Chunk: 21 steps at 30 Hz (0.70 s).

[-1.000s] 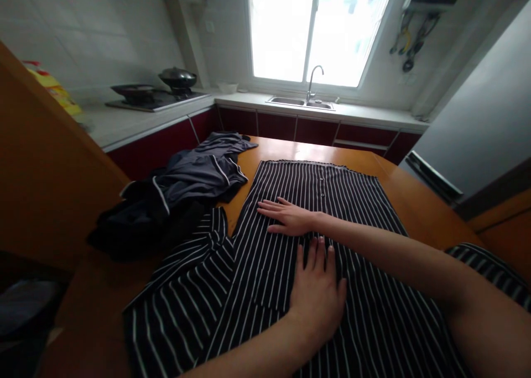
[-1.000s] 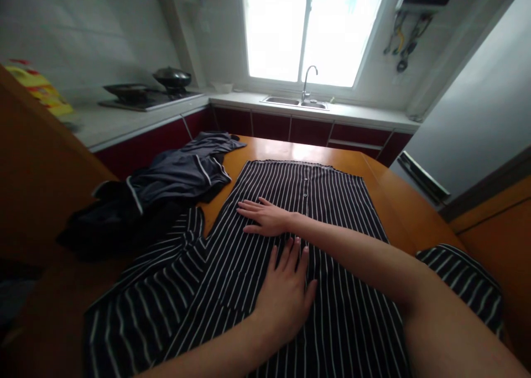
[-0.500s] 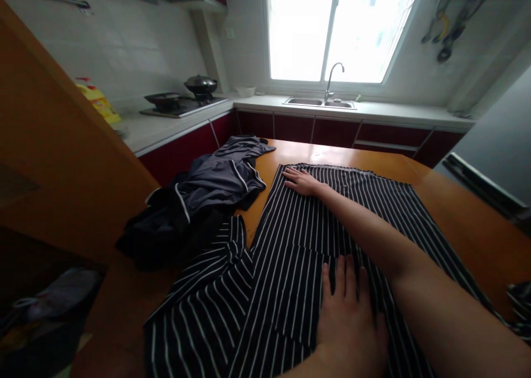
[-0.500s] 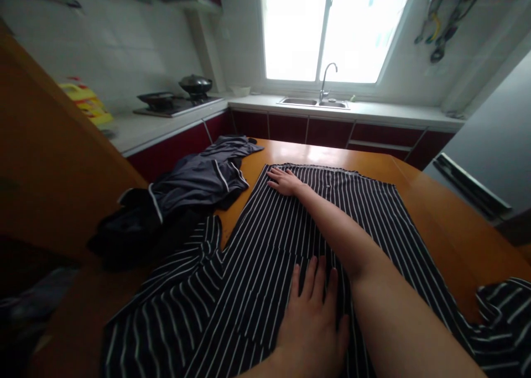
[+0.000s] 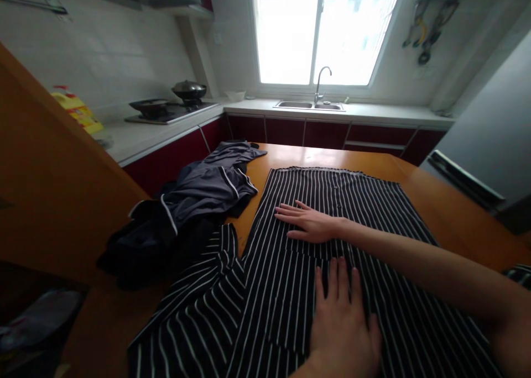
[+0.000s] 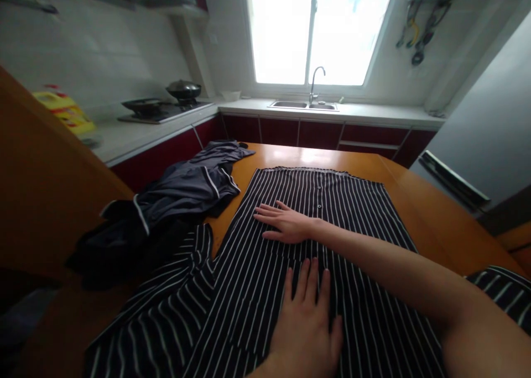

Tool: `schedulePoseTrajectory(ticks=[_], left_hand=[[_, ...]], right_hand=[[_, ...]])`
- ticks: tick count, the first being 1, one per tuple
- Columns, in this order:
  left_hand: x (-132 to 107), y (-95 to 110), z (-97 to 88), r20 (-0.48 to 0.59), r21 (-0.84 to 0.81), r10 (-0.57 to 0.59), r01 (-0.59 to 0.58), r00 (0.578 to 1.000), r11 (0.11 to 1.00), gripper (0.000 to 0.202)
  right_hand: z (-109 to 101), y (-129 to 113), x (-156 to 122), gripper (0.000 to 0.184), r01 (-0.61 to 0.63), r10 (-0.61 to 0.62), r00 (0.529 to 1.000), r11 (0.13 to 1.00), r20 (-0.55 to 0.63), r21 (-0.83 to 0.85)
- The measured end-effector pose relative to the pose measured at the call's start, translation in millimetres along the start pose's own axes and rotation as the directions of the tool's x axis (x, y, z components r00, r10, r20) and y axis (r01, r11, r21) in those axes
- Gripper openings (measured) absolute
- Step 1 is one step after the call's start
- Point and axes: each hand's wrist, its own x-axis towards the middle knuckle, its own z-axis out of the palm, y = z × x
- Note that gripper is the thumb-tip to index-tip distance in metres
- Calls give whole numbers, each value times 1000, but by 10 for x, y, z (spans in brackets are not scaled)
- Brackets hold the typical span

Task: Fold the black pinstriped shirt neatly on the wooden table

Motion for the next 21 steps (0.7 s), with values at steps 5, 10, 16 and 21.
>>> schedulePoseTrajectory(ticks=[5, 10, 16, 21], left_hand=[[-2, 3, 14, -18, 30, -13, 14, 1000, 999, 71], [-14, -2, 35, -6, 54, -15, 15, 1000, 998, 72], [-3, -6, 35, 9, 75, -8, 7, 1000, 997, 72], [-4, 3, 22, -18, 99, -12, 13, 1000, 995, 71]], right_hand=[[-286, 902, -316, 64, -405, 392, 909, 911, -141, -80], [-523, 1390, -825, 61, -686, 603, 677, 725, -423, -64], [-255, 906, -1161, 63, -440, 430, 892, 896, -143, -50], [-327, 1438, -1162, 61, -651, 612, 735, 758, -290, -50]])
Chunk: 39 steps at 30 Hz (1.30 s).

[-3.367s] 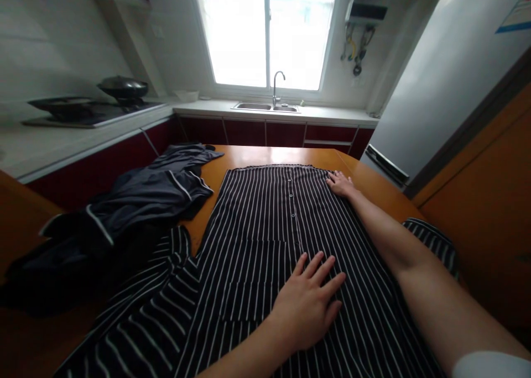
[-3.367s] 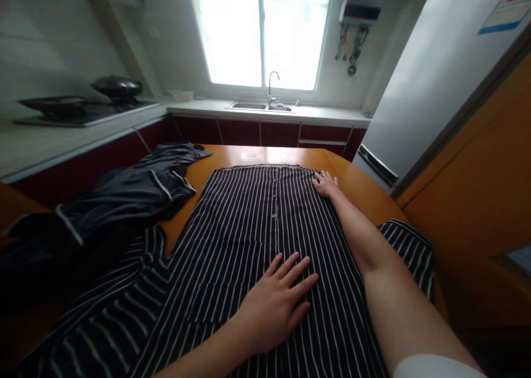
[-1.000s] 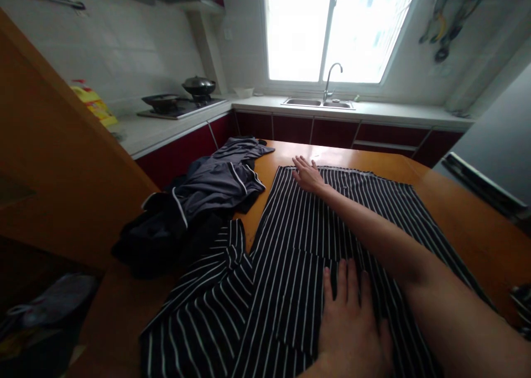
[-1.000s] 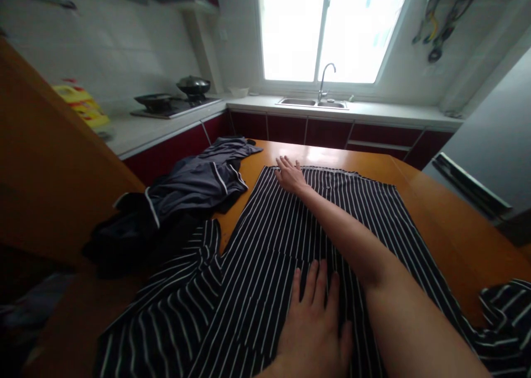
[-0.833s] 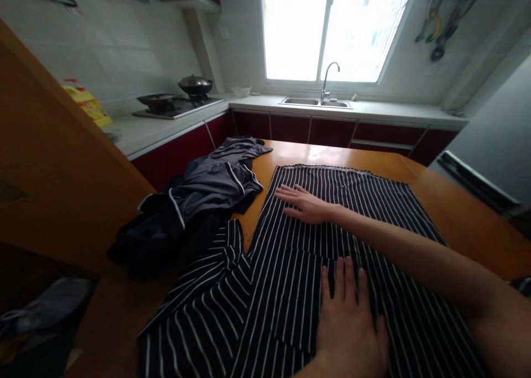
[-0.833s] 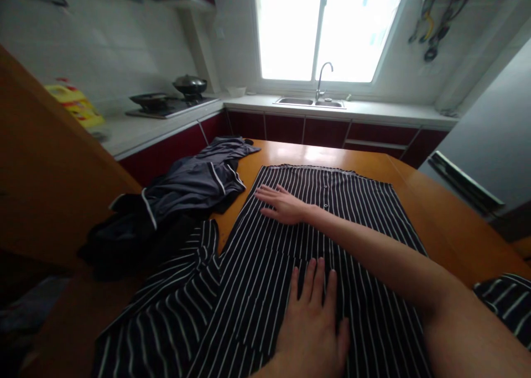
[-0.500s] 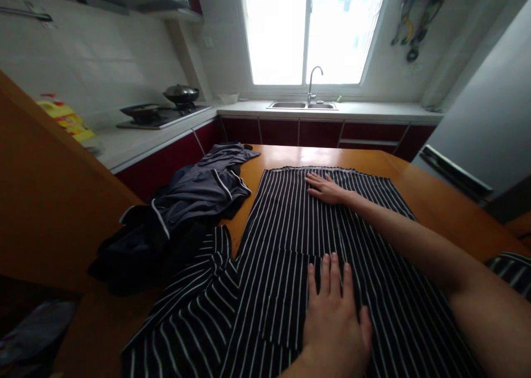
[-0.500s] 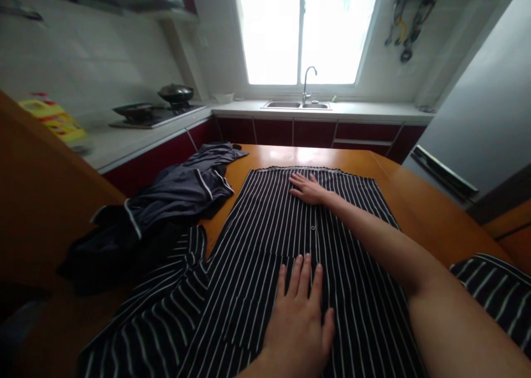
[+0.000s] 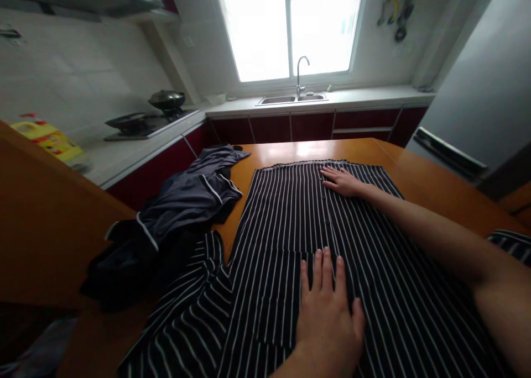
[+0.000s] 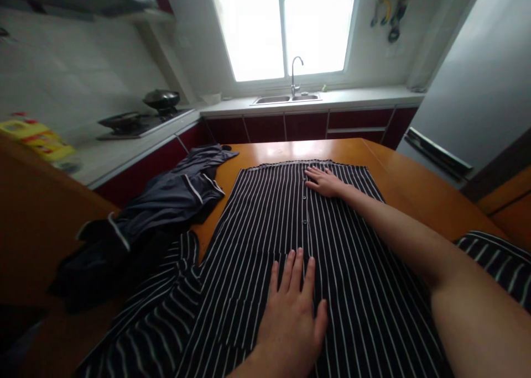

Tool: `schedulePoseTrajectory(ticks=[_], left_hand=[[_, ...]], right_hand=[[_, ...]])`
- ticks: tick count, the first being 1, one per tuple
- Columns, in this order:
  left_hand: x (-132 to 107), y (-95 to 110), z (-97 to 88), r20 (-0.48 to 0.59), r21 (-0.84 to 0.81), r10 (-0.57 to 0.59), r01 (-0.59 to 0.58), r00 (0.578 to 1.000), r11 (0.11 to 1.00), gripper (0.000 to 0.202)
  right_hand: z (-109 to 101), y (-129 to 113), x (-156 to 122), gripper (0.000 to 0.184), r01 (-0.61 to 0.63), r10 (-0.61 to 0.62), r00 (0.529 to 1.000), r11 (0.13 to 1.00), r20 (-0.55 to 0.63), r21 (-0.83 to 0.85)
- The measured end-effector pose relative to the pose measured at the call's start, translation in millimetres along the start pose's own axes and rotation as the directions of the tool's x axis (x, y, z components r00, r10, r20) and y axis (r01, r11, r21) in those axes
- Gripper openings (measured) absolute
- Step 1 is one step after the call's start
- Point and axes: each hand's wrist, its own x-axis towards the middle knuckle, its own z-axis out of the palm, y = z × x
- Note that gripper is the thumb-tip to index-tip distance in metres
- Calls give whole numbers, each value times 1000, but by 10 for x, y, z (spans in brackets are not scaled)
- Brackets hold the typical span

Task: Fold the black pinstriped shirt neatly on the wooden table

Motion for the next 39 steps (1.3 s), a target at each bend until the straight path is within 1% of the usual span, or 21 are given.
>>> schedulePoseTrajectory(ticks=[2, 4, 6, 8, 10, 13, 15, 17, 19, 21, 23, 25, 27, 29, 31, 34, 39], left_hand=[[-5, -3, 1, -9, 20, 11, -11, 1000, 1000, 70], [-9, -9, 8, -21, 35, 19, -19, 1000, 999, 68], [-9, -13, 16, -31, 42, 29, -28, 999, 999, 67], [-2, -14, 20, -34, 49, 36, -34, 999, 998, 67], [7, -11, 24, -40, 56, 38, -36, 998, 998, 66], [21, -11, 38, -59, 61, 47, -43, 997, 997, 65], [31, -17, 53, -66, 61, 57, -53, 996, 997, 65], [42, -27, 66, -74, 64, 67, -62, 995, 996, 65], [54, -35, 68, -89, 74, 77, -70, 993, 995, 64], [65, -32, 50, -109, 88, 96, -86, 989, 992, 62], [75, -14, 16, -124, 89, 153, -143, 980, 986, 57], [83, 16, -23, -117, 67, 269, -262, 956, 963, 53], [89, 49, -50, -87, 29, 401, -400, 912, 916, 51], [92, 76, -60, -45, -4, 485, -485, 873, 874, 53], [94, 92, -60, 4, -14, 507, -507, 862, 862, 56], [97, 105, -66, 50, -12, 487, -487, 872, 873, 57], [91, 123, -90, 57, -32, 479, -478, 876, 878, 56]], right_hand=[[-60, 232, 139, 61, -167, 166, 985, 986, -47, -19], [-157, 370, 159, 62, -258, 254, 962, 966, -98, -29], [-265, 383, 57, 61, -266, 258, 955, 963, -144, -46], [-359, 284, -146, 59, -252, 237, 956, 966, -171, -67], [-422, 86, -436, 57, -225, 207, 963, 970, -174, -87], [-440, -377, -1007, 58, -147, 135, 981, 985, -137, -87], [-393, -759, -1435, 60, -107, 102, 992, 993, -78, -55], [-310, -1130, -1843, 62, -95, 95, 995, 995, -39, -8], [-222, -1426, -2192, 64, -87, 87, 996, 996, -21, 19], [-158, -1615, -2463, 65, -109, 110, 994, 994, -21, 25], [-129, -1711, -2661, 66, -166, 166, 985, 986, -54, 17], [-116, -1751, -2803, 68, -220, 219, 971, 976, -92, 7], [-97, -1768, -2904, 68, -261, 260, 961, 965, -94, 2], [-64, -1775, -2970, 66, -294, 292, 953, 956, -79, -10], [-27, -1774, -3006, 65, -316, 314, 947, 948, -71, -24], [7, -1761, -3019, 63, -319, 315, 945, 947, -81, -32], [23, -1731, -3012, 61, -313, 309, 945, 949, -104, -30]])
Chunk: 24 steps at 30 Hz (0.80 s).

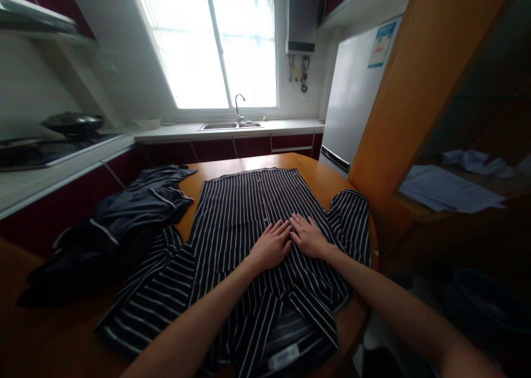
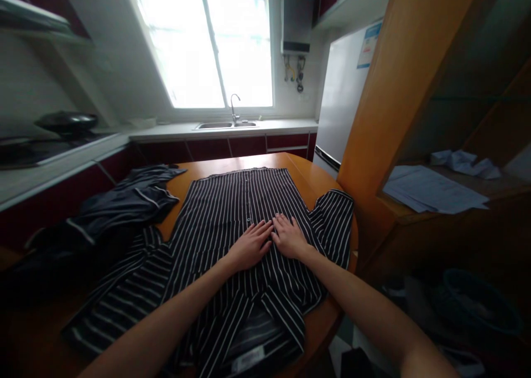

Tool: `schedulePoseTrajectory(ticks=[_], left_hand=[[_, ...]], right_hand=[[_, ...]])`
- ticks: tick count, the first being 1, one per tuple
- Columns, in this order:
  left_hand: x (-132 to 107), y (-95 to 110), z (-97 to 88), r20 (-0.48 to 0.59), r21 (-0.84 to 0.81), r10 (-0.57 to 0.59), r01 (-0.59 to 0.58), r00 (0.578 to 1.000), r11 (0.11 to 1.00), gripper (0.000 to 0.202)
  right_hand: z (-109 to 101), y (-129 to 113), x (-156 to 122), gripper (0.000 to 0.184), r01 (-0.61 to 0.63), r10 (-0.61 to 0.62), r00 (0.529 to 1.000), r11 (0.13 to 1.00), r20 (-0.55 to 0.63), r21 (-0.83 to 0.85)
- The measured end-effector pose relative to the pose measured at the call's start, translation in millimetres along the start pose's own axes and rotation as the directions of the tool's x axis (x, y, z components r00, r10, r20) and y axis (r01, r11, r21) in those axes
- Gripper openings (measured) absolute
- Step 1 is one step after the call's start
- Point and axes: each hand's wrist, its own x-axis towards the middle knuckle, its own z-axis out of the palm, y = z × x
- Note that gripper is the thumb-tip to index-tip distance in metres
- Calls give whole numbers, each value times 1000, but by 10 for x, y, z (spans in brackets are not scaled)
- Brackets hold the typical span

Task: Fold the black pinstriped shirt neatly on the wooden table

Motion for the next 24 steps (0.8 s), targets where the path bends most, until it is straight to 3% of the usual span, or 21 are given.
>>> schedulePoseTrajectory(ticks=[24], left_hand=[[40, -126, 109, -47, -38, 54, -56, 997, 998, 56]], right_hand=[[32, 67, 25, 57, 26, -22, 997, 998, -68, 57]])
